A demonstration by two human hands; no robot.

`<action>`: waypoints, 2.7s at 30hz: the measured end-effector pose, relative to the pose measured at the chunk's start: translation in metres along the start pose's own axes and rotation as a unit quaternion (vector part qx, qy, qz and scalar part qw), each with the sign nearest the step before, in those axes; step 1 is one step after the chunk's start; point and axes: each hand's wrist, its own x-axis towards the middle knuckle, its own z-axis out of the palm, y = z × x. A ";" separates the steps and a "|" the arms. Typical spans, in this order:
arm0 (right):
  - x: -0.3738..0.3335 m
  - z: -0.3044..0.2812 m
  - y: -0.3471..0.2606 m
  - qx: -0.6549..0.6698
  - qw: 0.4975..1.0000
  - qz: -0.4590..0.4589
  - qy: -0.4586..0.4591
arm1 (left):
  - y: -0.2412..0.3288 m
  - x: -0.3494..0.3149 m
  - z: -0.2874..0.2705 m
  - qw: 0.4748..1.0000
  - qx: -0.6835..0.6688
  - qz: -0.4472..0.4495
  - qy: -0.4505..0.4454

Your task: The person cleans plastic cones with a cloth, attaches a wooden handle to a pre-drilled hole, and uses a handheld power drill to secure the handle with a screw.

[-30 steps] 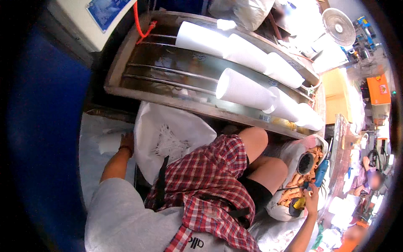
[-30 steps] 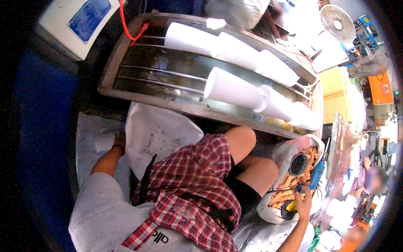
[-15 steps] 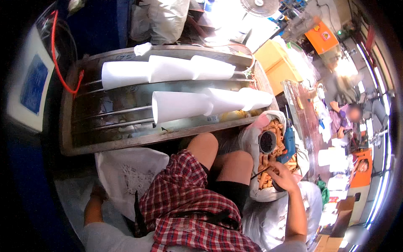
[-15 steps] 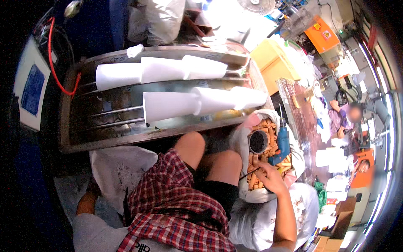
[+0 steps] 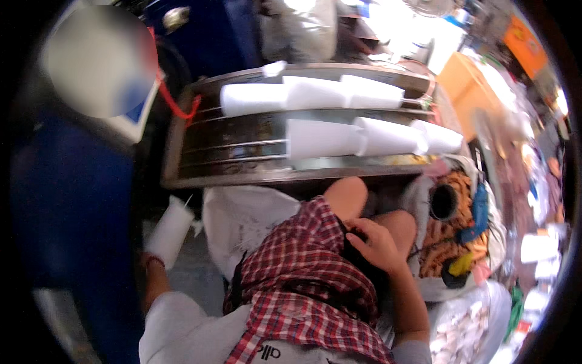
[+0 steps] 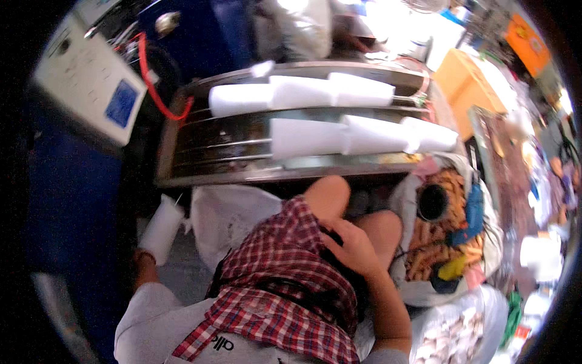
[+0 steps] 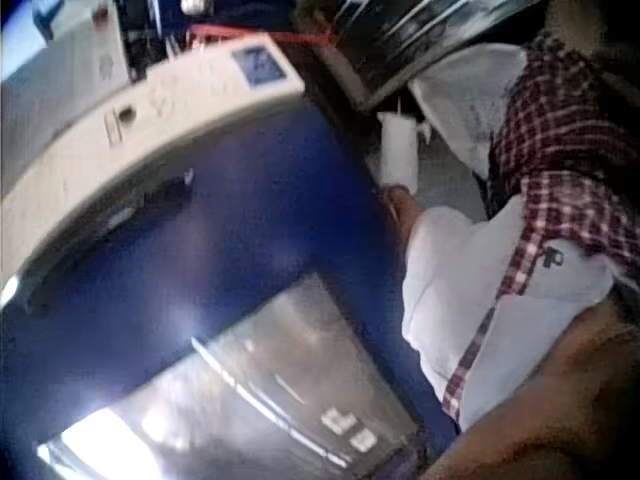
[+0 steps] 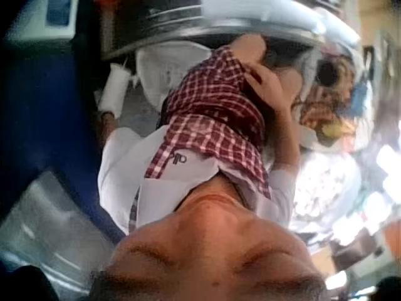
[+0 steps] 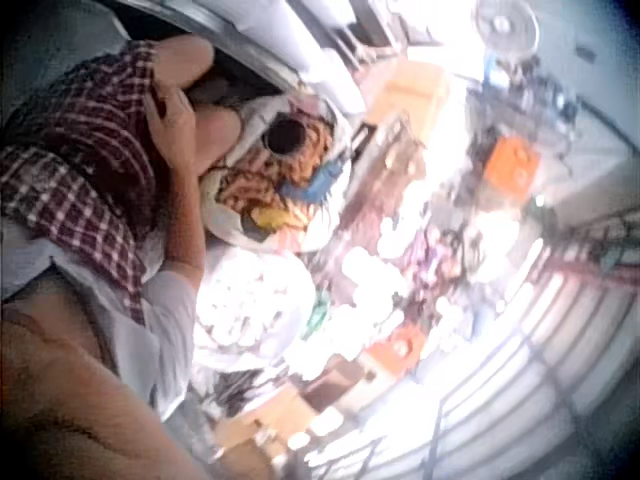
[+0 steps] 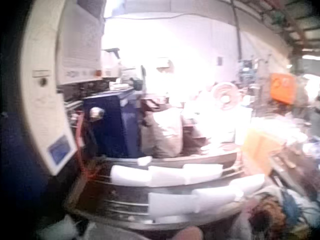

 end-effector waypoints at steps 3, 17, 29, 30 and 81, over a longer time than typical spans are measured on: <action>0.016 0.042 -0.030 0.028 0.994 -0.105 -0.026 | 0.023 -0.021 -0.001 0.990 -0.135 -0.022 -0.017; 0.038 0.135 -0.080 -0.170 0.948 -0.265 0.038 | 0.062 -0.253 0.169 0.910 -0.054 -0.029 -0.409; 0.044 0.144 -0.078 -0.150 0.933 -0.327 -0.006 | -0.014 -0.228 0.172 0.873 -0.091 -0.110 -0.466; 0.044 0.146 -0.076 -0.148 0.933 -0.329 -0.006 | -0.014 -0.231 0.176 0.871 -0.091 -0.104 -0.471; -0.272 -0.129 0.079 0.417 0.545 0.033 0.727 | 0.295 -0.647 0.087 0.033 -0.253 -0.258 -0.932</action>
